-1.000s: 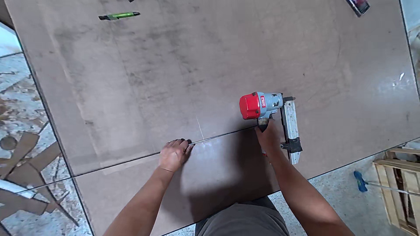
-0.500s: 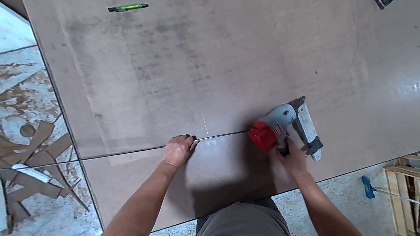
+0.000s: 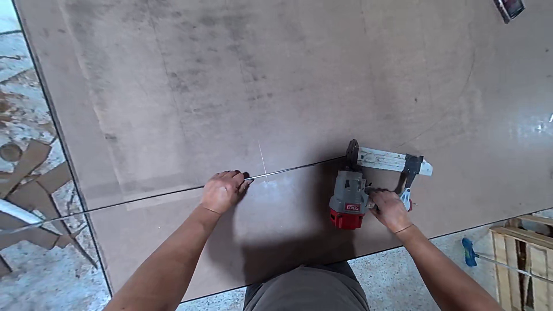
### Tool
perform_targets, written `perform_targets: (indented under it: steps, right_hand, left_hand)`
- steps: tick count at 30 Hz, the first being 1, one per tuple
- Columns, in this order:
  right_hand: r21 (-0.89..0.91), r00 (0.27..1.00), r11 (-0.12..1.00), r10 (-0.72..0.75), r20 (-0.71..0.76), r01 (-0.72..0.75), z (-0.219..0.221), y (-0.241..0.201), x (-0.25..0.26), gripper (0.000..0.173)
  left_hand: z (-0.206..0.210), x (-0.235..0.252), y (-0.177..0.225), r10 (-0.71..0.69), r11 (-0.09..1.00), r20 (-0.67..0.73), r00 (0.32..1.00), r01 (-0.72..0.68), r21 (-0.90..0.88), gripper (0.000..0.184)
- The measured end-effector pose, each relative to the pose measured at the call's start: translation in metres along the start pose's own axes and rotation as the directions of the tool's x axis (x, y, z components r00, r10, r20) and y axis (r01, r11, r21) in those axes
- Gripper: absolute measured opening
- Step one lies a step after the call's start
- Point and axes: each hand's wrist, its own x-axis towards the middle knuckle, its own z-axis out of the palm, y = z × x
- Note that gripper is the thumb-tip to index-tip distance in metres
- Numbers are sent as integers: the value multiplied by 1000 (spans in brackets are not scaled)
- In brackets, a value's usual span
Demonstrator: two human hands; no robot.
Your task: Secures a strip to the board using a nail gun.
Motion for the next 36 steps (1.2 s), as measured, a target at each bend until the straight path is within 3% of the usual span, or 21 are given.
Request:
perform_targets:
  steps: [5, 7, 9, 11, 13, 14, 17, 19, 22, 26, 30, 33, 36]
  right_hand:
    - [-1, 998, 999, 38, 45, -38, 5, 21, 12, 40]
    - [24, 964, 992, 113, 240, -122, -16, 19, 23, 44]
    - [84, 881, 950, 242, 405, -300, -58, 13, 42, 46]
    - [204, 910, 906, 312, 271, -371, -93, 6, 63, 34]
    - [233, 942, 913, 332, 50, -334, -112, -6, 96, 42]
    - [219, 947, 923, 322, 7, -316, -114, -11, 117, 49]
    - [178, 948, 933, 295, 122, -313, -94, -3, 162, 71]
    - [170, 928, 926, 299, 222, -338, -71, 20, 161, 72]
    - [108, 930, 954, 242, 275, -280, -54, 40, 167, 70]
    - [108, 891, 952, 221, 397, -285, -59, 37, 187, 67]
    - [103, 888, 950, 233, 396, -295, -57, 33, 190, 69]
    - [70, 913, 951, 266, 308, -301, -53, 29, 188, 77]
    - [64, 908, 934, 323, 265, -351, -54, 22, 190, 82]
  left_hand:
    - [-4, -1, -5, 36, 999, 36, 999, -36, -4, 41]
    - [-3, -2, -7, 48, 999, 34, 998, -49, 9, 44]
    - [-1, -1, -9, 55, 998, 32, 998, -55, 10, 45]
    - [1, -2, -8, 51, 999, 10, 999, -51, 8, 46]
    - [4, -4, -6, 25, 1000, -34, 999, -25, 5, 44]
    - [5, -3, -6, 8, 1000, -56, 998, -8, 2, 44]
    - [8, 2, -9, -15, 1000, -105, 994, 16, 14, 38]
    - [7, 6, -3, -50, 999, -103, 993, 51, 4, 34]
    - [14, 25, 24, -94, 995, -128, 987, 90, -37, 30]
    - [34, 90, 99, 15, 991, -124, 992, -31, -130, 28]
    - [43, 146, 170, 68, 970, -41, 997, -76, -232, 26]
    - [54, 148, 180, 122, 967, -132, 984, -147, -208, 15]
    - [59, 130, 172, 178, 959, -186, 966, -213, -189, 17]
